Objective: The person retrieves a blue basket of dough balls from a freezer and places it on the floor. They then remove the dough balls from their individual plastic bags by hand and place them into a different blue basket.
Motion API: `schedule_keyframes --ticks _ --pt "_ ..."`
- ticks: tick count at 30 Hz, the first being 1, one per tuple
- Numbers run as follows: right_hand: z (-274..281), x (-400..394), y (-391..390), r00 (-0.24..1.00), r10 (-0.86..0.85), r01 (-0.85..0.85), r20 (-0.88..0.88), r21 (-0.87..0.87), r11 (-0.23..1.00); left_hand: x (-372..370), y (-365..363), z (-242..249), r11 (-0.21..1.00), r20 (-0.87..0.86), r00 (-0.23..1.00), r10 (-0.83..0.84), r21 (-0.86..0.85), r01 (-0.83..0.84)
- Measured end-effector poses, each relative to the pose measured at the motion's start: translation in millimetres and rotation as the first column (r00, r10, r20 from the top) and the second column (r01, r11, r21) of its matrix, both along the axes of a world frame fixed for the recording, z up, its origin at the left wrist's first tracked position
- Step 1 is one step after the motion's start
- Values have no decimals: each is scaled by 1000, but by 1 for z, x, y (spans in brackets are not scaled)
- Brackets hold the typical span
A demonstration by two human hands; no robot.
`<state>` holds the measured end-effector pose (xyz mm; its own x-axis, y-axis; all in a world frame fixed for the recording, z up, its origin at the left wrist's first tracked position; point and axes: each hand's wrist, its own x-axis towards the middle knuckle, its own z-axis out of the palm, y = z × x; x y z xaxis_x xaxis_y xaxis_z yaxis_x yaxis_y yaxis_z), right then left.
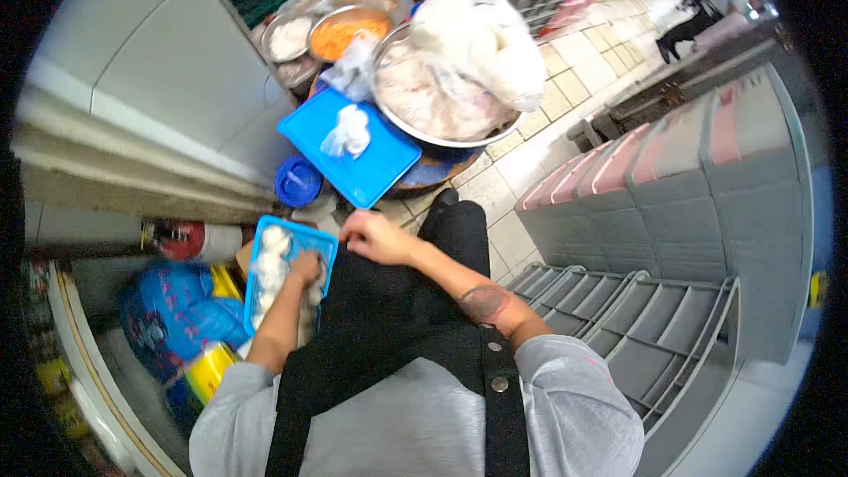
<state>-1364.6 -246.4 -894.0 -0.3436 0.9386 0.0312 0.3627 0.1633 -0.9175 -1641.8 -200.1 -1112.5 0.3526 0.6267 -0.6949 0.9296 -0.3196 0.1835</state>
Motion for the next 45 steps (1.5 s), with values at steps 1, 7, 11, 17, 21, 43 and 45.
schedule_keyframes --ticks 1,7,11,17,21,43,45 --pt "14 19 13 990 -137 124 26 291 949 -1 -5 -2 999 30 999 9 37 -11" --pt "125 190 84 550 -826 735 -123 542 409 -1 -46 2 811 301 947 109 524 -260" --pt "106 300 118 441 -675 467 591 491 735 11 -57 32 695 524 845 105 569 -439" --pt "98 290 94 288 -445 506 848 260 822 -4 -65 33 663 604 785 138 532 -526" --pt "84 268 89 159 -507 529 847 361 768 -16 -64 40 681 599 784 165 505 -529" --pt "107 170 5 192 -406 3 -893 -413 911 132 7 212 788 945 18 327 -262 -557" --pt "98 140 5 116 -281 -387 -953 -304 871 160 5 262 880 949 -36 314 -305 -365"
